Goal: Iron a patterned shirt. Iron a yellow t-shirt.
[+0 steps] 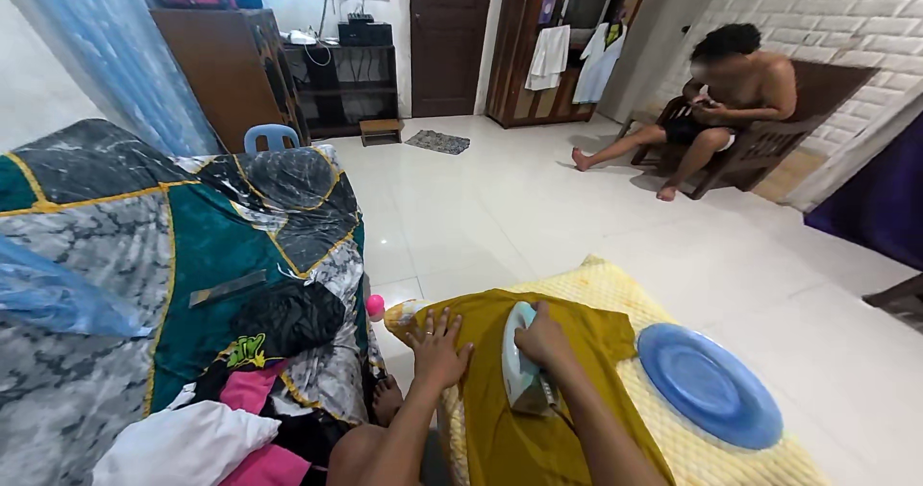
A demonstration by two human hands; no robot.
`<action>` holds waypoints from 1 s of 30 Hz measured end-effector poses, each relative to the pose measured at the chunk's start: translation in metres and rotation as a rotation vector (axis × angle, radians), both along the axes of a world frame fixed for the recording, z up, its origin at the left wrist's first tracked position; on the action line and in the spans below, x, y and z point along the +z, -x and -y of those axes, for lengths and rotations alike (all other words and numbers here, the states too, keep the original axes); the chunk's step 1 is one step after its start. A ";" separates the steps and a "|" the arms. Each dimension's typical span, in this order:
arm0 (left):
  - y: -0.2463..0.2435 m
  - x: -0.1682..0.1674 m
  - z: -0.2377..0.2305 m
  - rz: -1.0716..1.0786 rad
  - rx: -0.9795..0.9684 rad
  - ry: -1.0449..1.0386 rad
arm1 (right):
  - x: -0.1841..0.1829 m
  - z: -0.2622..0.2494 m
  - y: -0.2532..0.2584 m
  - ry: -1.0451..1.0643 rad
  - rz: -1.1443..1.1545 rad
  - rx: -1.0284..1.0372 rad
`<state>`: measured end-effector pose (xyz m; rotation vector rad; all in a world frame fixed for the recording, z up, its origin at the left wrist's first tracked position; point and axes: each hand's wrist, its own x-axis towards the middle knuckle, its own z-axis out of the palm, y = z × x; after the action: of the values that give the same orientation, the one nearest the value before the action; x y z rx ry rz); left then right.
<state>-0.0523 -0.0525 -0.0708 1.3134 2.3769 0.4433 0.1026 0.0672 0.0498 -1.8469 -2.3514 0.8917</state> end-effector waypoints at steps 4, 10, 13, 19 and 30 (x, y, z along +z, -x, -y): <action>0.000 0.000 0.000 -0.006 0.015 -0.019 | 0.000 -0.036 0.016 -0.025 0.022 0.020; -0.002 0.000 0.001 0.012 0.020 -0.024 | 0.000 -0.032 0.015 -0.035 0.036 -0.009; -0.001 -0.001 0.001 0.016 0.020 -0.023 | 0.001 0.001 -0.004 -0.011 0.015 -0.033; -0.002 -0.002 0.000 -0.001 0.012 -0.010 | -0.006 0.039 -0.039 0.001 -0.013 -0.054; -0.002 -0.004 0.000 0.005 0.022 -0.030 | 0.001 -0.061 0.003 -0.105 0.108 -0.112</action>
<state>-0.0502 -0.0528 -0.0744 1.2990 2.3919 0.4895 0.0995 0.1278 0.0509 -2.0077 -2.2776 0.6603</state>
